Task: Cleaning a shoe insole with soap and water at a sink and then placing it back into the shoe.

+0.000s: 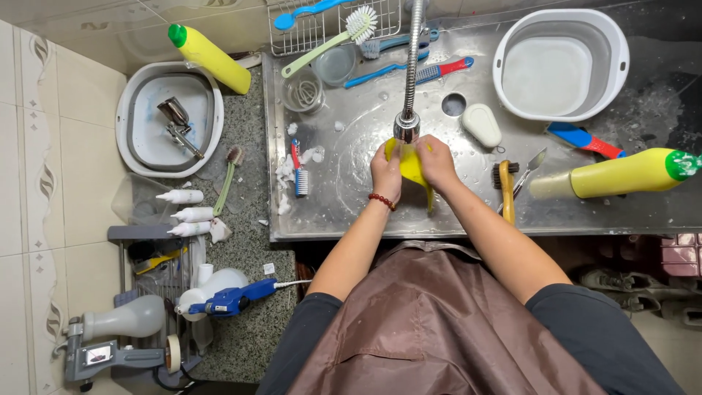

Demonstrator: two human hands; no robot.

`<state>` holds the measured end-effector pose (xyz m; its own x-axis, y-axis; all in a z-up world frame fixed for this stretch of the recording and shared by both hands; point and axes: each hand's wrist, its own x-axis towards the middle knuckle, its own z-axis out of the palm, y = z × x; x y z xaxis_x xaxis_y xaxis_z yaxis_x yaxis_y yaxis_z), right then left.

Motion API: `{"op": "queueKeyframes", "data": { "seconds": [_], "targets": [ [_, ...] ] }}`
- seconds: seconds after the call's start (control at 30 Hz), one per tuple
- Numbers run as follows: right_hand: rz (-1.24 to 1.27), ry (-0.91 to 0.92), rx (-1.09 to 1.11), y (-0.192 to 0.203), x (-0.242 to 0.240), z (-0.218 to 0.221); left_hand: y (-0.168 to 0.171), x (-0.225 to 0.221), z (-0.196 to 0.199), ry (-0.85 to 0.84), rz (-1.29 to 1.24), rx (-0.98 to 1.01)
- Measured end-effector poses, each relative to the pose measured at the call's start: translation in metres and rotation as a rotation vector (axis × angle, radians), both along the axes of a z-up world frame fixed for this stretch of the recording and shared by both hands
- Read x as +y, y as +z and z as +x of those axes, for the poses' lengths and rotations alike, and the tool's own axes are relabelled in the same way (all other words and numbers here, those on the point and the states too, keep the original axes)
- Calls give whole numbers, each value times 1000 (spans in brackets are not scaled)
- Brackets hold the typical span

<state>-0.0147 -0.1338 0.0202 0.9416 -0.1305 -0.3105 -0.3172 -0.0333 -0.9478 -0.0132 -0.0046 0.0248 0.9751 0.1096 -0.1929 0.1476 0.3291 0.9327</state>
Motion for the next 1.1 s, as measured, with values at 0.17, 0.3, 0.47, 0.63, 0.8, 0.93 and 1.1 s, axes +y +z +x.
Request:
{"op": "queueKeyframes", "data": {
  "seconds": [0.17, 0.3, 0.47, 0.63, 0.8, 0.93, 1.1],
  "targets": [
    [-306, 59, -257, 39, 2, -1, -11, 4, 10, -17, 578, 7],
    [-526, 197, -201, 54, 2, 3, 15, 2, 11, -11, 726, -16],
    [-304, 247, -159, 56, 1, 10, 2, 7, 17, -81, 782, -123],
    [-285, 63, -227, 42, 16, 9, 8, 5, 14, -120, 850, -161],
    [-347, -40, -121, 44, 29, 8, 33, 3, 10, 53, 667, -142],
    [-441, -62, -103, 1, 26, 12, 19, 2, 14, 104, 676, -43],
    [387, 54, 54, 39, 14, 5, -53, 3, 36, 171, 41, -27]
  ]
}}
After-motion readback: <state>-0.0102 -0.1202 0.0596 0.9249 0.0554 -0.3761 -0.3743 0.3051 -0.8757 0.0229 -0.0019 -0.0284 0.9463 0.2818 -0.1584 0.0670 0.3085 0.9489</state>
